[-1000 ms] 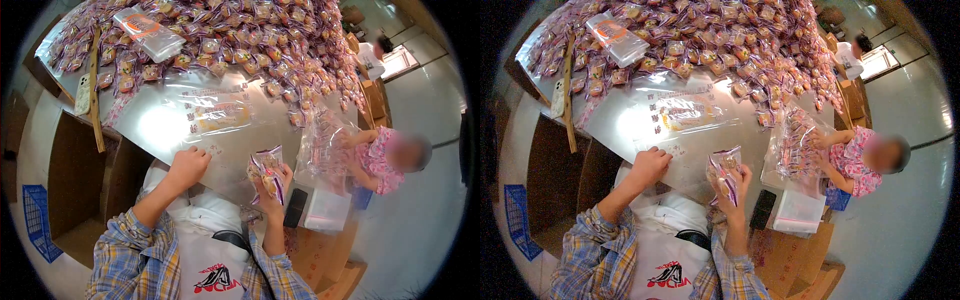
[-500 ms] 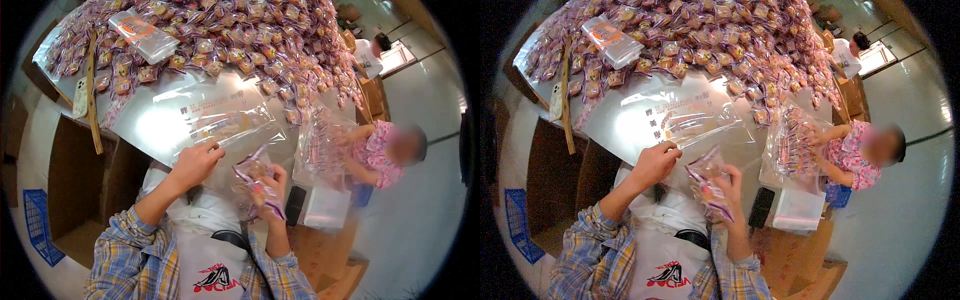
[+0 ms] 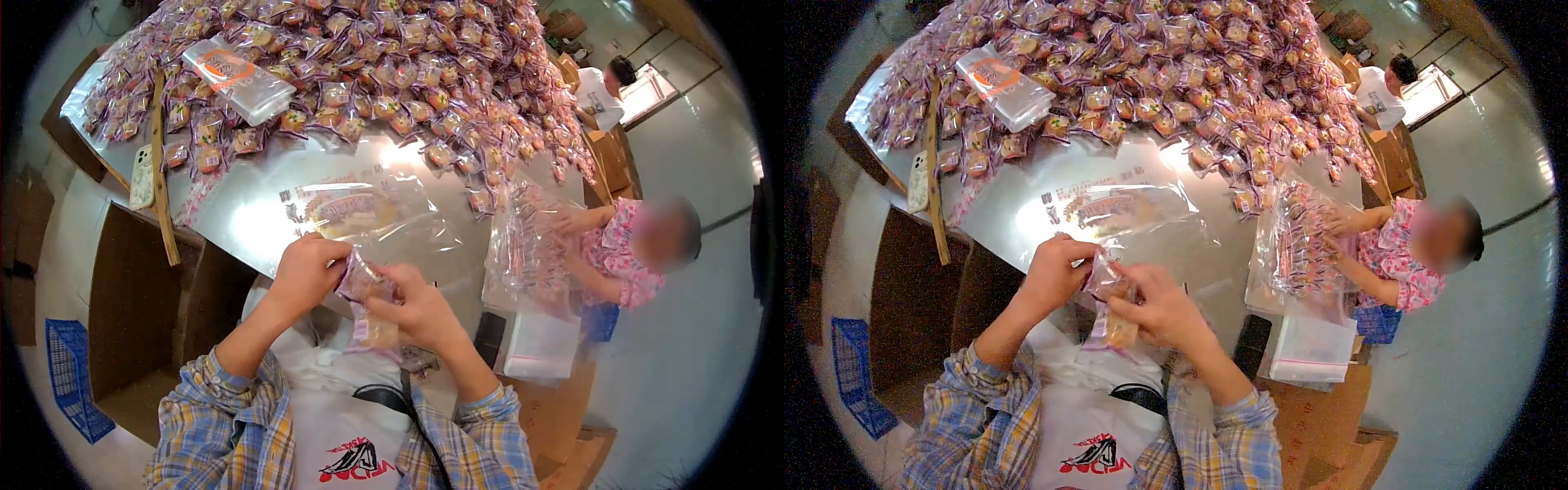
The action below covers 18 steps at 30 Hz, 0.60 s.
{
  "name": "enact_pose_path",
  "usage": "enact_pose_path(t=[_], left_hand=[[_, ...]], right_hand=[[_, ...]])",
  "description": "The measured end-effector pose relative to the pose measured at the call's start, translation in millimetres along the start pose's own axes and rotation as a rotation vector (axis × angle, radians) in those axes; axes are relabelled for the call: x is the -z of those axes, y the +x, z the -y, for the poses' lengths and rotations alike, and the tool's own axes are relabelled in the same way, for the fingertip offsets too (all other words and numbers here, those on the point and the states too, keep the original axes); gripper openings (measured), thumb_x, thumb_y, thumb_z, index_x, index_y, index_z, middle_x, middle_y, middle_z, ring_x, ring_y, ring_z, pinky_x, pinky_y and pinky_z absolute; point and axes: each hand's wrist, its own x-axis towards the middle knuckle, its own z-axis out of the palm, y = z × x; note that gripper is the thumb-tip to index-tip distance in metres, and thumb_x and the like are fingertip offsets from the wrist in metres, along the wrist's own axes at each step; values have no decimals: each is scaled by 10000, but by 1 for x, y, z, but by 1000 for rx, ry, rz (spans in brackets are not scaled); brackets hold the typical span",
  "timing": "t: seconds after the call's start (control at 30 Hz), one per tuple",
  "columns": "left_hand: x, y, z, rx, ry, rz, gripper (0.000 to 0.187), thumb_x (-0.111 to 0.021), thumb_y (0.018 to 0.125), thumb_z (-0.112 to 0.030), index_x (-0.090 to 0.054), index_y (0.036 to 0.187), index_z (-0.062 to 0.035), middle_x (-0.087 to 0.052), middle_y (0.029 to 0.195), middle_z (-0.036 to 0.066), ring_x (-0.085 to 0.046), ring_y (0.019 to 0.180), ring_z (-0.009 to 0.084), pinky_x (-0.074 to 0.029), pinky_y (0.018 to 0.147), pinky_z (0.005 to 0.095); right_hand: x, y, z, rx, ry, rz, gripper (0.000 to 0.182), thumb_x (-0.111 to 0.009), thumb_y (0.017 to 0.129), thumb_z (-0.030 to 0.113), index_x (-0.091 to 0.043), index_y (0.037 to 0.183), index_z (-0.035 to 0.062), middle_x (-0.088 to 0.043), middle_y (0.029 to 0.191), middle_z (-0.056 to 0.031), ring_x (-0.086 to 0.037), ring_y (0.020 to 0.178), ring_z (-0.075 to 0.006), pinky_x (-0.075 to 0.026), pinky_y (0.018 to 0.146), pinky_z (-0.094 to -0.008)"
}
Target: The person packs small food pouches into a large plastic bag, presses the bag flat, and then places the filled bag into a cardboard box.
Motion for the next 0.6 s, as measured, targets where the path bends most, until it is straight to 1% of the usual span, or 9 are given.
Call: enact_pose_path(t=[0.03, 0.13, 0.17, 0.3, 0.4, 0.43, 0.53, 0.57, 0.6], left_hand=[[-1, -1, 3, 41, -86, -31, 268, -724, 805, 34, -805, 1035, -75, -765, 980, 183, -707, 773, 318, -579, 753, 399], [5, 0, 14, -22, -176, -48, 301, -700, 807, 70, -802, 1055, -68, -764, 969, 181, -726, 793, 308, -583, 747, 376], [11, -1, 14, 8, -200, 3, 336, -674, 803, 98, -794, 1073, -62, -763, 953, 171, -738, 838, 299, -586, 762, 368], [17, -5, 18, -128, -86, -195, 357, -674, 807, 106, -788, 1102, -59, -776, 984, 144, -741, 852, 266, -583, 743, 341], [20, -7, 15, -15, -237, -237, 323, -681, 817, 103, -787, 1083, -45, -779, 988, 137, -739, 841, 264, -579, 736, 333], [16, -5, 23, -81, -205, -291, 305, -699, 817, 100, -785, 1074, -39, -777, 965, 131, -736, 820, 267, -578, 719, 332], [17, -4, 21, -238, -118, -311, 310, -721, 804, 100, -786, 1071, -44, -776, 958, 125, -737, 807, 247, -571, 690, 318], [16, -6, 18, -220, -140, -252, 320, -733, 789, 105, -783, 1064, -51, -779, 973, 125, -731, 798, 247, -567, 694, 321], [17, -7, 13, -283, -47, -214, 338, -745, 763, 89, -778, 1064, -64, -782, 1015, 118, -719, 784, 262, -578, 705, 335]], right_hand=[[1, 5, 1, 75, -71, 27, 434, -773, 763, 183, -679, 1185, 211, -533, 1426, -134, -578, 1187, -360, -563, 899, -428], [5, 15, 11, 140, -113, 141, 415, -733, 773, 158, -641, 1170, 239, -538, 1420, -110, -582, 1167, -348, -598, 792, -419], [4, 18, 10, 145, -90, 150, 449, -733, 786, 165, -640, 1216, 254, -515, 1438, -89, -579, 1182, -347, -614, 713, -407], [16, 39, 5, -47, -36, 281, 516, -732, 802, 153, -631, 1290, 282, -460, 1487, -57, -563, 1226, -349, -625, 749, -421], [7, 45, -4, -73, -85, 244, 525, -726, 805, 125, -624, 1297, 279, -463, 1490, -57, -571, 1221, -347, -628, 764, -432], [2, 47, -6, -111, -76, 237, 531, -718, 809, 108, -625, 1303, 276, -462, 1494, -78, -581, 1212, -356, -630, 767, -440], [-15, 47, -18, -189, -165, 222, 632, -762, 716, 75, -630, 1308, 253, -484, 1473, -117, -579, 1238, -365, -631, 771, -440], [-17, 48, -19, -217, -159, 232, 612, -761, 728, 87, -629, 1307, 236, -484, 1469, -126, -577, 1243, -373, -630, 777, -446], [-19, 49, -20, -241, -154, 242, 593, -760, 741, 99, -629, 1307, 220, -484, 1466, -135, -575, 1248, -381, -628, 784, -453]])
